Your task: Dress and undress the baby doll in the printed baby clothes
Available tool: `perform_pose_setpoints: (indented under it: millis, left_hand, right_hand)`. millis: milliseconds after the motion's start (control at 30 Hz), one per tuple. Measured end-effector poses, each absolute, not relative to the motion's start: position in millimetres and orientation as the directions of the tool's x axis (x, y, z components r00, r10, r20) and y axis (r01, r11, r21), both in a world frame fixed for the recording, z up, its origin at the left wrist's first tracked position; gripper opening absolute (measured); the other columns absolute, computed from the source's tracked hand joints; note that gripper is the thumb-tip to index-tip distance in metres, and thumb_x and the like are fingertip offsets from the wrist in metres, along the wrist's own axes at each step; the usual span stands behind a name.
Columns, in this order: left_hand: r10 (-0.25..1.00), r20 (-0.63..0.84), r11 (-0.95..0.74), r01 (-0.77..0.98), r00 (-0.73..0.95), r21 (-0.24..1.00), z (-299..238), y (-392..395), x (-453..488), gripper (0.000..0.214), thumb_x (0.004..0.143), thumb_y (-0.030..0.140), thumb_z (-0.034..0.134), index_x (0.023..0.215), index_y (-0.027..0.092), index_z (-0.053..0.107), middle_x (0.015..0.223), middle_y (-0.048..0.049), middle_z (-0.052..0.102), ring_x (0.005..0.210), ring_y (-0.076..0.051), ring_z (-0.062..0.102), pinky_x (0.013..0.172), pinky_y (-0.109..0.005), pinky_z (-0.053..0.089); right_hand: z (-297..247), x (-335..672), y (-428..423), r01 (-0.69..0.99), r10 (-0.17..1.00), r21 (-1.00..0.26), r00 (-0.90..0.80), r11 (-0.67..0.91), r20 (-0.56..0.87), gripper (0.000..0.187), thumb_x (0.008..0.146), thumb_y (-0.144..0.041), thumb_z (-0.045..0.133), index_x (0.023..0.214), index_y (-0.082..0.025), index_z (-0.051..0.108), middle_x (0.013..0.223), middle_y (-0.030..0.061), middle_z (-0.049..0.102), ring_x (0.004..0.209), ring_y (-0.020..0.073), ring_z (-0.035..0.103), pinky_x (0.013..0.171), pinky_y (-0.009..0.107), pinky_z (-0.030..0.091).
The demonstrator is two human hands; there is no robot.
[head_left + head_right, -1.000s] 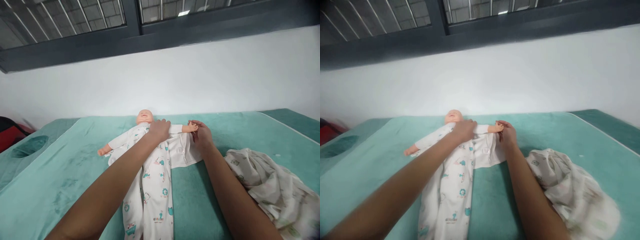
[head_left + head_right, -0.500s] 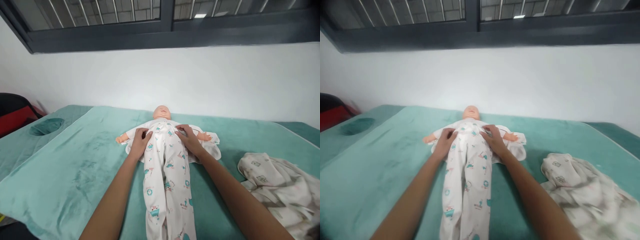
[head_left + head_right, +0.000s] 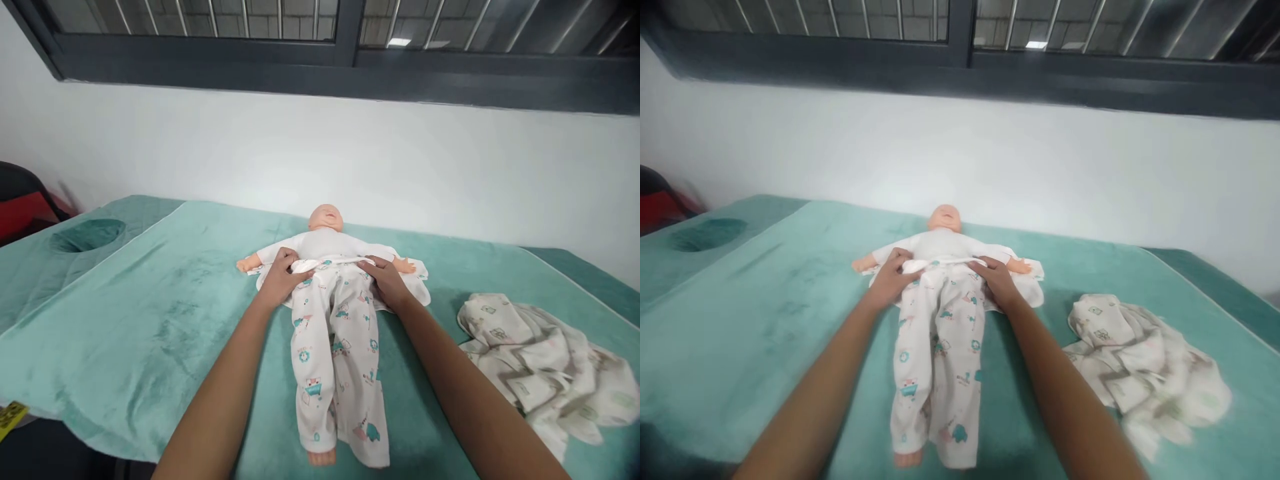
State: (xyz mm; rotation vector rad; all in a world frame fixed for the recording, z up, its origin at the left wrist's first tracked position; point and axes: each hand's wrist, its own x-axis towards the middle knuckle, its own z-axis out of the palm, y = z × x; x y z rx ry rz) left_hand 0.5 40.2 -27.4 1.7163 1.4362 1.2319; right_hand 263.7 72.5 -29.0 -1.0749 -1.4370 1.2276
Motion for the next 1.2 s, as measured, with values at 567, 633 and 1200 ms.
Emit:
perform_pose_setpoints:
  millis: [567,633,1200]
  left_hand:
    - [0.943,-0.022,-0.135,0.441,0.333,0.887,-4.8,-15.0,-19.8,0.052,0.063,0.041,0.075,0.106,0.021,0.055,0.099,0.0,0.056,0.087,-0.018,0.051,0.073,-0.026,0.042]
    - [0.952,0.058,-0.196,0.453,0.301,0.87,-7.6,-16.6,-17.4,0.039,0.064,0.037,0.074,0.096,0.02,0.058,0.099,-0.001,0.054,0.084,-0.017,0.049,0.072,-0.026,0.041]
    - [0.991,0.069,-0.092,0.208,0.115,0.974,-20.7,-37.6,6.7,0.034,0.075,0.042,0.069,0.097,0.02,0.053,0.088,0.0015,0.057,0.08,-0.015,0.053,0.07,-0.025,0.042]
  right_hand:
    - [-18.0,280.1,22.7,0.372,0.874,-0.899,-0.485,0.232,0.024,0.052,0.066,-0.045,0.078,0.107,-0.02,0.062,0.097,0.0018,0.065,0.087,0.0203,0.058,0.075,0.029,0.047]
    - [-17.7,279.4,16.4,0.384,0.885,-0.898,-0.465,0.213,0.011,0.048,0.064,-0.041,0.079,0.105,-0.02,0.064,0.095,0.0014,0.066,0.086,0.0207,0.059,0.074,0.03,0.048]
    - [-25.9,271.6,-6.7,0.39,0.972,-0.911,-0.232,0.133,0.043,0.027,0.078,-0.046,0.065,0.08,-0.02,0.059,0.069,-0.0037,0.055,0.065,0.0135,0.048,0.058,0.024,0.037]
